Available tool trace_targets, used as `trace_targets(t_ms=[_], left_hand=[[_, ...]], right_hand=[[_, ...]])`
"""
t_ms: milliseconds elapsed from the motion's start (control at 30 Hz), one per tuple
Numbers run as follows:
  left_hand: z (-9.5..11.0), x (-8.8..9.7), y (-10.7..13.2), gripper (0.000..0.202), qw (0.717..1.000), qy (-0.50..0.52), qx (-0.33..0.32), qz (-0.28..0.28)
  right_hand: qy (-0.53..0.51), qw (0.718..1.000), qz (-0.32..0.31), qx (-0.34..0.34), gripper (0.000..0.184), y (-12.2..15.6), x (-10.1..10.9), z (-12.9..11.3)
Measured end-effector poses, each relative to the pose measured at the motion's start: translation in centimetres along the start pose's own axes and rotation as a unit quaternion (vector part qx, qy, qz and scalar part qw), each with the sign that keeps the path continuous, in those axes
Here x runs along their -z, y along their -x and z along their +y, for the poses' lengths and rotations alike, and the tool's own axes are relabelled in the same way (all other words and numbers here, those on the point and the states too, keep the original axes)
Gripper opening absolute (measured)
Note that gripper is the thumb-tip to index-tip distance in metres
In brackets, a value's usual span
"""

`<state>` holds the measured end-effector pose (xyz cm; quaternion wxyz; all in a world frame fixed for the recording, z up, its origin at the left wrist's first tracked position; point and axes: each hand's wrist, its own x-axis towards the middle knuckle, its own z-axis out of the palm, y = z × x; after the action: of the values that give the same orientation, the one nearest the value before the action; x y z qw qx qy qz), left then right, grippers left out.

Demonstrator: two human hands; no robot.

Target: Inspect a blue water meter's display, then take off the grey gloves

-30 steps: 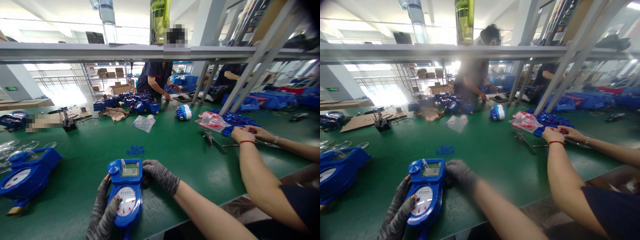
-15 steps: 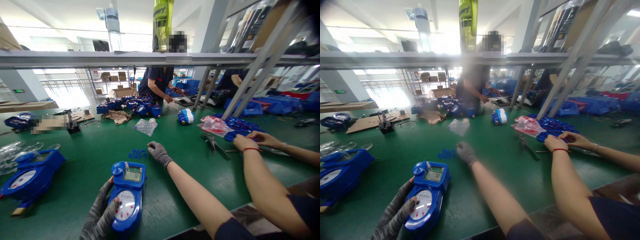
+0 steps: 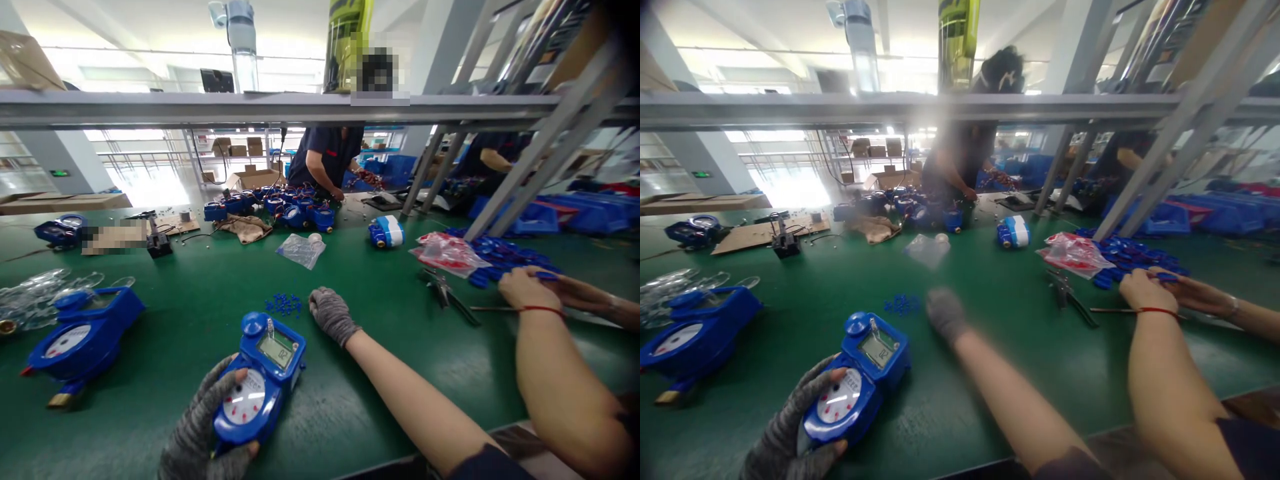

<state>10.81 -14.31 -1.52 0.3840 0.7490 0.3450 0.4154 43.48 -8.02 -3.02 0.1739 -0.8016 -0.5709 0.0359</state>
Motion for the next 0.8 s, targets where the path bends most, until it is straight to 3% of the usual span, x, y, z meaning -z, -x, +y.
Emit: trace_targets(t_ms=[100, 267, 333, 400, 500, 600, 700, 800], left_hand=[[0.5, 1.0, -0.6, 0.058, 0.999, 0.025, 0.037, -0.025], [1.9, -0.8, -0.4, 0.066, 0.986, 0.040, 0.158, 0.040], [2.4, -0.5, -1.1, 0.075, 0.979, 0.081, 0.189, 0.011], [2.7, 0.5, -2.4, 0.079, 0.968, 0.123, 0.210, -0.055], [2.9, 2.1, -4.3, 0.072, 0.967, 0.114, 0.209, -0.087], [2.3, 2.2, -4.8, 0.060, 0.976, 0.070, 0.205, -0.019], [1.2, 1.5, -4.7, 0.049, 0.981, 0.077, 0.176, 0.012], [0.5, 1.4, -5.3, 0.042, 0.976, 0.144, 0.161, -0.018]], right_hand=[[-0.001, 1.000, -0.015, 0.001, 0.021, 2.1, 0.2, 1.0], [-0.033, 0.999, -0.037, -0.013, 0.018, 2.2, 0.5, 1.5], [-0.043, 0.998, -0.048, -0.017, 0.018, 1.7, 0.6, 1.6], [-0.053, 0.997, -0.055, -0.022, 0.018, 1.3, 0.7, 1.6], [-0.081, 0.995, -0.063, -0.017, 0.020, 1.6, 0.9, 1.6], [-0.140, 0.987, -0.078, 0.017, 0.019, 3.0, 1.7, 1.5], [-0.271, 0.954, -0.094, 0.081, 0.015, 4.8, 3.2, 0.9], [-0.363, 0.915, -0.126, 0.122, 0.013, 6.2, 4.8, 0.1]])
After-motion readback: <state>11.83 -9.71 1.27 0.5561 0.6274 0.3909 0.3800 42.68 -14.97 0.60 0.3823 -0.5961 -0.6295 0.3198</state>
